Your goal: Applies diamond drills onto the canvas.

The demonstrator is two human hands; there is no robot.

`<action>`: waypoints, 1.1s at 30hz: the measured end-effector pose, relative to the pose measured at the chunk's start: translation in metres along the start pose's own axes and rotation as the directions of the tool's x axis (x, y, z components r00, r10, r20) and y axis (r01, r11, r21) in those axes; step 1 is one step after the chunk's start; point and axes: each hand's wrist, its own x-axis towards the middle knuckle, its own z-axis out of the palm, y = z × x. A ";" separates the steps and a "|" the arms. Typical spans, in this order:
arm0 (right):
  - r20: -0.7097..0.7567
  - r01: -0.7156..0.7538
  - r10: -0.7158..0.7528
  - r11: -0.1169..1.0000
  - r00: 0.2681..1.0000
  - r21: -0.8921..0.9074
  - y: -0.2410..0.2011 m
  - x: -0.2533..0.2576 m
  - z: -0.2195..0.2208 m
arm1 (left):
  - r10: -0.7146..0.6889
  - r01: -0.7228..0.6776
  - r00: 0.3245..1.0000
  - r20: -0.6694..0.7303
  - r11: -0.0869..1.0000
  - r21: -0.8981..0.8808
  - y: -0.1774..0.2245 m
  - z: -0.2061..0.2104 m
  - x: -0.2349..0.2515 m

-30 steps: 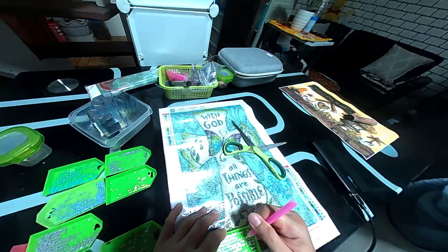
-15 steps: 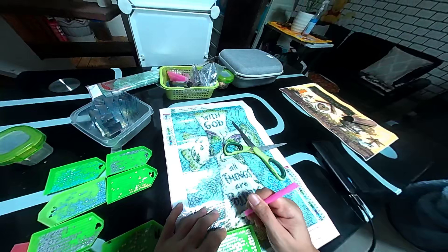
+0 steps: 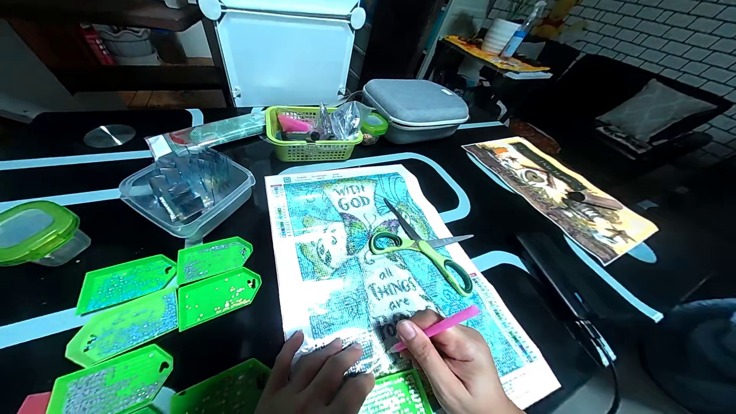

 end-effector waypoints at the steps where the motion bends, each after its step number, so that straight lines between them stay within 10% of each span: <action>1: 0.000 0.007 -0.007 1.000 1.000 -0.019 0.000 0.000 0.000 | 0.000 0.000 1.000 0.000 1.000 -0.001 0.000 0.000 0.000; 15: 0.016 0.099 -0.097 0.975 0.995 -0.200 -0.003 -0.001 0.002 | 0.005 -0.005 1.000 -0.001 1.000 -0.005 0.000 -0.001 0.000; 23: -0.001 0.022 -0.022 0.996 1.000 0.089 -0.008 -0.008 -0.008 | -0.001 0.001 1.000 0.005 1.000 -0.008 0.000 -0.001 0.000; 33: 0.020 0.038 -0.037 0.999 0.999 -0.013 -0.011 -0.011 -0.008 | 0.005 -0.005 1.000 -0.006 1.000 -0.009 -0.001 0.000 -0.001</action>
